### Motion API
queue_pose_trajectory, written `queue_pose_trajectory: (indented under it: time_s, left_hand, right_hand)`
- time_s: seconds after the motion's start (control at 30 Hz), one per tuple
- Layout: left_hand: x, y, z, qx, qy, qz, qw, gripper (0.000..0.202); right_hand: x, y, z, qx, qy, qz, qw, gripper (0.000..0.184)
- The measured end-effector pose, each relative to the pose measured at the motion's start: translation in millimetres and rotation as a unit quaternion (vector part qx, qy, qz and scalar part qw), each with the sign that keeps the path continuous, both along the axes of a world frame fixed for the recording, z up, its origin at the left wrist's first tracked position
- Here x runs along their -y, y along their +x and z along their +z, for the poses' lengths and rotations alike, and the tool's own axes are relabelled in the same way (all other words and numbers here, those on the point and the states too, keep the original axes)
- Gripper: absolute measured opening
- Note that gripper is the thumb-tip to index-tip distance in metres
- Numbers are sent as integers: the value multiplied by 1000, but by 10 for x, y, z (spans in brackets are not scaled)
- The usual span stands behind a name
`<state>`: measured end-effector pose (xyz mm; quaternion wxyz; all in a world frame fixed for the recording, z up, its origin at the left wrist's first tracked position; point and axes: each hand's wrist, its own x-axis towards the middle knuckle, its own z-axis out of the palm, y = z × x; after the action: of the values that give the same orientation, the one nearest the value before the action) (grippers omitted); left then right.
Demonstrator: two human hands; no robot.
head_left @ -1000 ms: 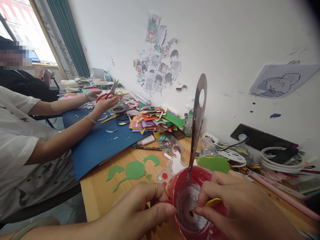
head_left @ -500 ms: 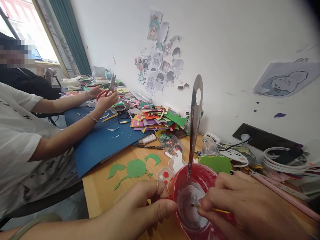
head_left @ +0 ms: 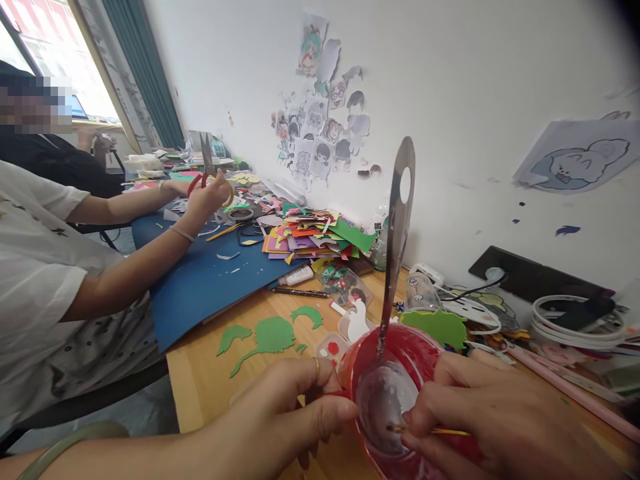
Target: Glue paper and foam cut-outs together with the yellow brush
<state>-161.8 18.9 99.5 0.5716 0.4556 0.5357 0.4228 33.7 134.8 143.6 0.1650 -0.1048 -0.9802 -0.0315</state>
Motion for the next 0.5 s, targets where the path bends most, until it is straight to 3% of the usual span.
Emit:
queue_pose_trajectory:
  time_s: [0.2, 0.33, 0.5]
  left_hand:
    - [10, 1, 6, -11, 10, 5, 1000, 37]
    - [14, 3, -4, 1, 4, 5, 1000, 38]
    - [16, -6, -4, -4, 8, 5, 1000, 36]
  right_hand:
    - [12, -9, 25, 39, -11, -27, 999, 14]
    - [-8, 8, -1, 22, -48, -33, 998, 15]
    - [-4, 7, 16, 11, -33, -57, 998, 17]
